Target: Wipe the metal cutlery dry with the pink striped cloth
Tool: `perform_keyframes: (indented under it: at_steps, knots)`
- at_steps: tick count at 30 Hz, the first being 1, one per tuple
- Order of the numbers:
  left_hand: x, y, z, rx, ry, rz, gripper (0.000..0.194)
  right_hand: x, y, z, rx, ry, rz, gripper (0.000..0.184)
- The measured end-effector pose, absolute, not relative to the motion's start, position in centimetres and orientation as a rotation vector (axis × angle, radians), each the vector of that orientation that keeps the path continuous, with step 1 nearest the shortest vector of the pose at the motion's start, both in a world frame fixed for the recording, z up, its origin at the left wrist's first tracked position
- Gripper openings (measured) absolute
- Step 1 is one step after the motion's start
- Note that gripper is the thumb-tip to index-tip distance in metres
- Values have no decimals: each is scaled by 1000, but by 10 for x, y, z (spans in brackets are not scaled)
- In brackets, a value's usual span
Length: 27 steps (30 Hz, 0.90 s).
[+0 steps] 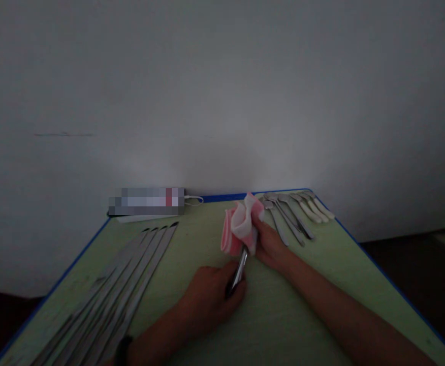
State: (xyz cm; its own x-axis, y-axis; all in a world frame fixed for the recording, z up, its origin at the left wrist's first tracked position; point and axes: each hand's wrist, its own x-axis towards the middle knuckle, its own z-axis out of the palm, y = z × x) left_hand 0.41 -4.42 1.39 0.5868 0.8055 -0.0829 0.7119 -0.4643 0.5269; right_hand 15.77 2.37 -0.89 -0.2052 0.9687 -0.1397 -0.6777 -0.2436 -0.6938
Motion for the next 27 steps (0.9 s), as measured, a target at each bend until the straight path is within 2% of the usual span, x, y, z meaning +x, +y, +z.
perform_keyframes:
  at_steps: [4, 13, 21, 27]
  knots:
    - [4, -45, 13, 2289, 1202, 266, 18, 158, 25, -10, -675, -578, 1721, 27]
    - [0, -36, 7, 2075, 1183, 481, 29, 160, 17, -10, -654, -783, 1757, 24]
    - [0, -42, 17, 2159, 1072, 406, 13, 161, 28, -13, -648, -360, 1630, 16]
    - [-4, -47, 28, 2115, 875, 431, 34, 160, 30, -13, -663, -312, 1610, 13]
